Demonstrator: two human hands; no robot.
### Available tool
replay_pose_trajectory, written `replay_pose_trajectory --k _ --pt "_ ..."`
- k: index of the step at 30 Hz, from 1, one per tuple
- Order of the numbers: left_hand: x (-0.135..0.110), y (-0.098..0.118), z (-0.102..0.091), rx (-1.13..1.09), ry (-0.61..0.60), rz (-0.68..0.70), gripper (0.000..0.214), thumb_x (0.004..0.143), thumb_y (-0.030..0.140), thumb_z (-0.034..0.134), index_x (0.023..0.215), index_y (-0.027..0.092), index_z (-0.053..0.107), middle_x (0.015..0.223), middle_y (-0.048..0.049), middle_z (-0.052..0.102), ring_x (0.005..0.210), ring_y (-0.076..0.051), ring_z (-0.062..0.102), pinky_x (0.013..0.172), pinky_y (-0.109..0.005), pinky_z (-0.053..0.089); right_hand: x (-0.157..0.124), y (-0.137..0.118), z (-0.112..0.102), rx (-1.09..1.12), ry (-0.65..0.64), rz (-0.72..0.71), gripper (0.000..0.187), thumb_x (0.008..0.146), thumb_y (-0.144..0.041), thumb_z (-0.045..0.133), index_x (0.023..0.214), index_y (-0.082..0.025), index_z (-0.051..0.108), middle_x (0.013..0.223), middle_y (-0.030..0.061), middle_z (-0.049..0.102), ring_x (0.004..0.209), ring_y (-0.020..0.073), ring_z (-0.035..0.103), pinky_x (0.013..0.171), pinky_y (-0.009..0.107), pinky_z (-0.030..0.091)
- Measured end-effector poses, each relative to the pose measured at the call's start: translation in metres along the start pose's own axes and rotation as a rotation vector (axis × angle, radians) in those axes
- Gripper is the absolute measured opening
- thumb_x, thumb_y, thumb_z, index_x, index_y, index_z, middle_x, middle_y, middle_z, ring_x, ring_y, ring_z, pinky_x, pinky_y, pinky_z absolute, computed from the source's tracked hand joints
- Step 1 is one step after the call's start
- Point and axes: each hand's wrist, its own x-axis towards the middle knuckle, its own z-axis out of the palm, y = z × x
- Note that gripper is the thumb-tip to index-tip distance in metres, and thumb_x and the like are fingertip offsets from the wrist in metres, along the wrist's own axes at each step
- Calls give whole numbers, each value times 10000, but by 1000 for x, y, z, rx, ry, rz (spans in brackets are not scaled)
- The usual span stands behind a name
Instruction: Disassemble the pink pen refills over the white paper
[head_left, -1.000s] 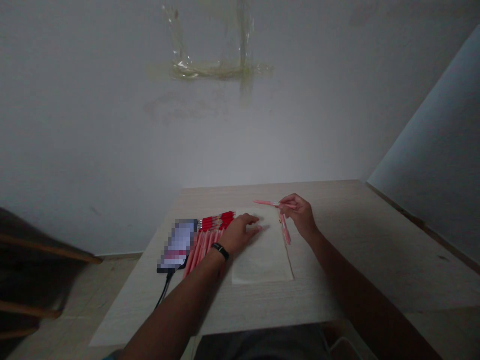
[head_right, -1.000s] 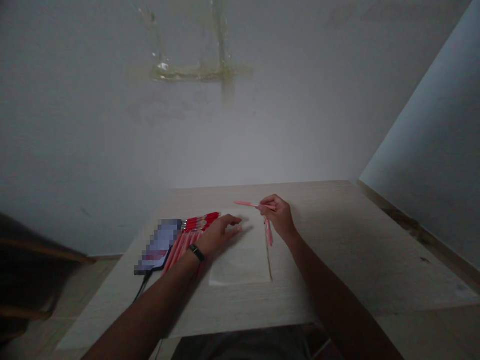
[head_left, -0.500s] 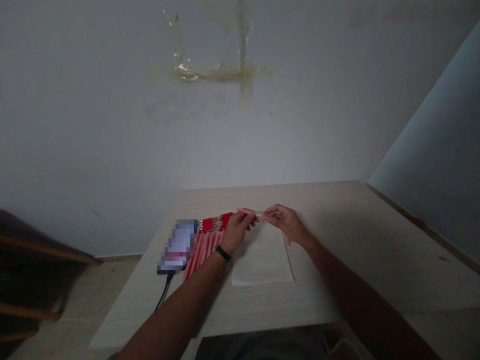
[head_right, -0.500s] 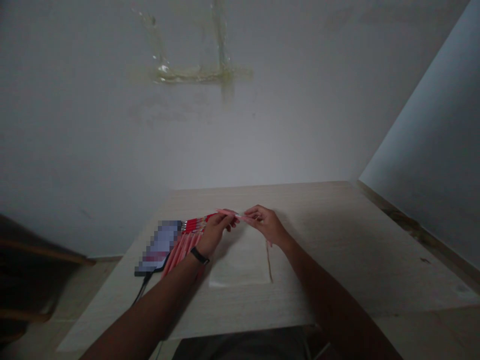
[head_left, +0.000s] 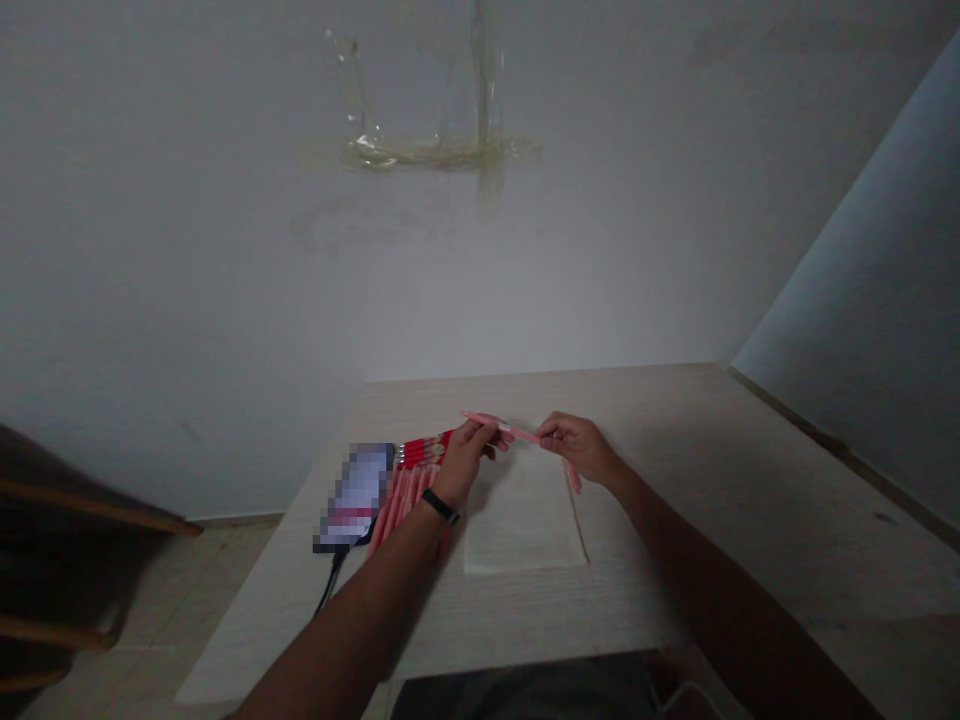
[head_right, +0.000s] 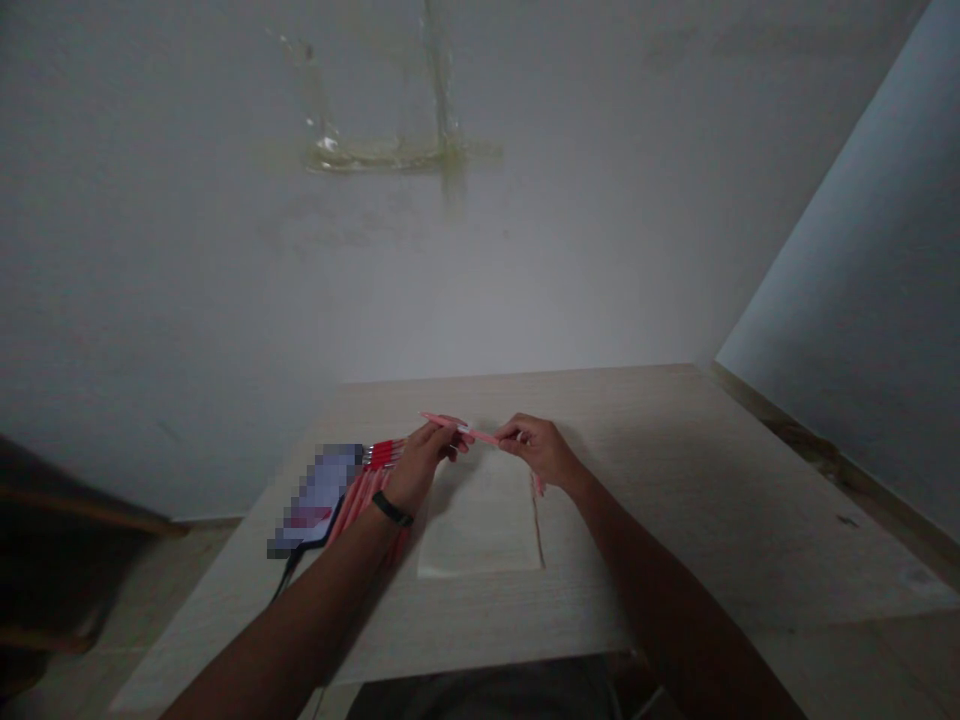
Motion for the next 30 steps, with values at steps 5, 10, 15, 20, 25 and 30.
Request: replay_pose_trajectory --k 5,10,15,20,25,30 --pt "1 -1 -1 -26 -16 -16 299 842 443 643 876 146 663 827 -74 718 685 -159 628 599 -275 437 0 1 -1 -22 18 -21 253 848 -445 710 862 -196 753 814 37 660 762 165 592 675 265 458" --pt "2 -2 -1 -46 25 -3 312 840 458 641 886 150 648 813 -66 712 668 -155 621 580 -269 427 1 -5 -4 6 0 -22 260 875 -424 682 964 -193 762 882 55 692 826 176 622 725 275 477" --pt "2 -5 -1 -26 -9 -3 317 859 468 619 892 152 630 833 -67 712 680 -151 620 590 -266 434 0 -5 -4 12 -24 41 274 848 -443 698 939 -191 758 878 55 702 835 193 635 737 294 498" --pt "1 -6 1 -16 -23 6 328 867 485 609 867 156 618 820 -62 710 663 -143 609 585 -260 430 -1 -1 -2 18 -17 55 295 811 -475 728 894 -194 758 860 53 695 818 195 634 731 299 500" --pt "0 -7 2 -28 -28 0 326 874 478 612 858 152 620 807 -61 705 659 -140 609 580 -258 427 -1 0 -2 -8 -17 40 291 807 -477 738 870 -195 767 833 48 678 776 184 616 688 286 489" --pt "1 -8 1 -47 -26 16 322 867 469 623 894 149 624 814 -62 705 668 -144 611 582 -259 429 0 -4 -5 -31 -20 51 297 815 -479 723 892 -196 771 844 50 687 782 186 617 673 282 488"
